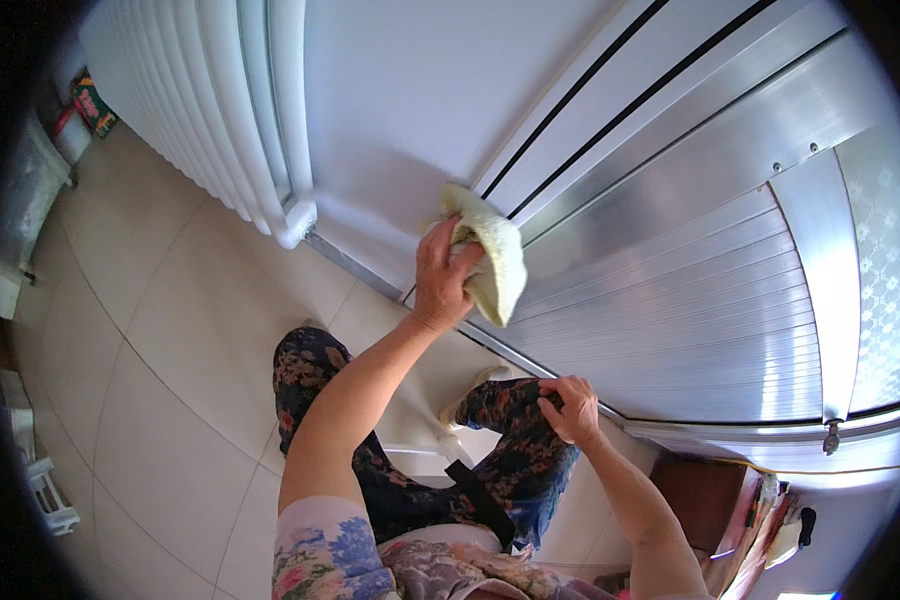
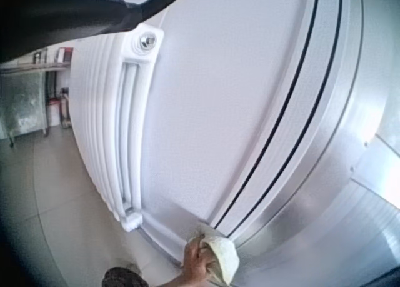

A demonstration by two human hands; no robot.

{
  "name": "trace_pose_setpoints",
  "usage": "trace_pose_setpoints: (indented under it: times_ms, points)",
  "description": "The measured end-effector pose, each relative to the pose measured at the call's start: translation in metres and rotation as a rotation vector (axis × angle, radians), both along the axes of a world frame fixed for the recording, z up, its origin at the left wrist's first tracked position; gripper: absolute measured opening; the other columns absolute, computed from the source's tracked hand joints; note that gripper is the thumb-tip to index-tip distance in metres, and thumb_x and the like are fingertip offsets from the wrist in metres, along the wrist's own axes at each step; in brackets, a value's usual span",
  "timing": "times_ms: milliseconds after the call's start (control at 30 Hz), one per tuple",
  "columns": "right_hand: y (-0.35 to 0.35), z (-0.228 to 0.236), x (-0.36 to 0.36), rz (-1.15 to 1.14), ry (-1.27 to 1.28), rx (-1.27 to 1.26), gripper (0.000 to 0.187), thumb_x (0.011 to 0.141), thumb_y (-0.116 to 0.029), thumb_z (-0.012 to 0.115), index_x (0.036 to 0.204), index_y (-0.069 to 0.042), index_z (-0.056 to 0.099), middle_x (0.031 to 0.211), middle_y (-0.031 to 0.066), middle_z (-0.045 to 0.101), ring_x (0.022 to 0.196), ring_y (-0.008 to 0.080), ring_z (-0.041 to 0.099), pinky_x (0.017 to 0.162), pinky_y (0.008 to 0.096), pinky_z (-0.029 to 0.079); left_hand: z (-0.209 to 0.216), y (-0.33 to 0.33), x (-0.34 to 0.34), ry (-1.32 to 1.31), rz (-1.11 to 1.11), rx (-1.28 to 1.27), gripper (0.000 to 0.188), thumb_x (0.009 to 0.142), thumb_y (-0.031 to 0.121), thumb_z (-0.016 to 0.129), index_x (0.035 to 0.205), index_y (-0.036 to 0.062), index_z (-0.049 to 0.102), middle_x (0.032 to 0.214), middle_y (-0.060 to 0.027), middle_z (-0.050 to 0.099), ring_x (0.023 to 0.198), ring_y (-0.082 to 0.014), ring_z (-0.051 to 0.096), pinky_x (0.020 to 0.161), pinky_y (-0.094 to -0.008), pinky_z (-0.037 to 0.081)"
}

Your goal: The person wipes a white radiator with a cloth, moving from the top to the bottom and covering the entire length of the unit. The person also wipes the adjacent wall and the floor area near the radiator.

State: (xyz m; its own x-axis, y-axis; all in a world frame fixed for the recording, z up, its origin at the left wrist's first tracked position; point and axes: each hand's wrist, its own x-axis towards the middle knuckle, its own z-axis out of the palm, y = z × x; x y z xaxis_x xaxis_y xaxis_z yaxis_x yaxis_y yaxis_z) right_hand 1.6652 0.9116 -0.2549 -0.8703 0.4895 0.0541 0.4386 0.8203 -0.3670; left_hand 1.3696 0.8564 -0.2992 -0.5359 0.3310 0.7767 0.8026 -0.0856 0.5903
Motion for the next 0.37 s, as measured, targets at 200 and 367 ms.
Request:
trace_pose_setpoints:
  times_ms: [200, 367]
  points:
    - [-0.002, 0.004, 0.000, -0.021, -0.004, -0.017, 0.026, 0.070, -0.015, 0.071, 0.095, -0.011, 0.065, 0.082, 0.0027, 0.065, 0.084, 0.0256, 0.060, 0.080, 0.0390, 0.044, -0.098, -0.015, 0.001, -0.563, -0.185, -0.186, 0.043, 0.080, 0.025, 0.068, 0.116, 0.0059, 0.053, 0.119, -0.0150, 0.053, 0.106, -0.0297, 0.054, 0.092, -0.0398, 0.043]
    - [-0.001, 0.003, -0.003, -0.020, -0.015, -0.039, 0.026, 0.070, -0.015, 0.071, 0.095, -0.011, 0.065, 0.082, 0.0025, 0.065, 0.084, 0.0257, 0.060, 0.081, 0.0389, 0.044, -0.105, -0.024, -0.004, -0.885, -0.110, -0.289, 0.062, 0.079, 0.037, 0.069, 0.127, 0.0051, 0.046, 0.126, -0.0180, 0.050, 0.108, -0.0339, 0.053, 0.093, -0.0450, 0.043]
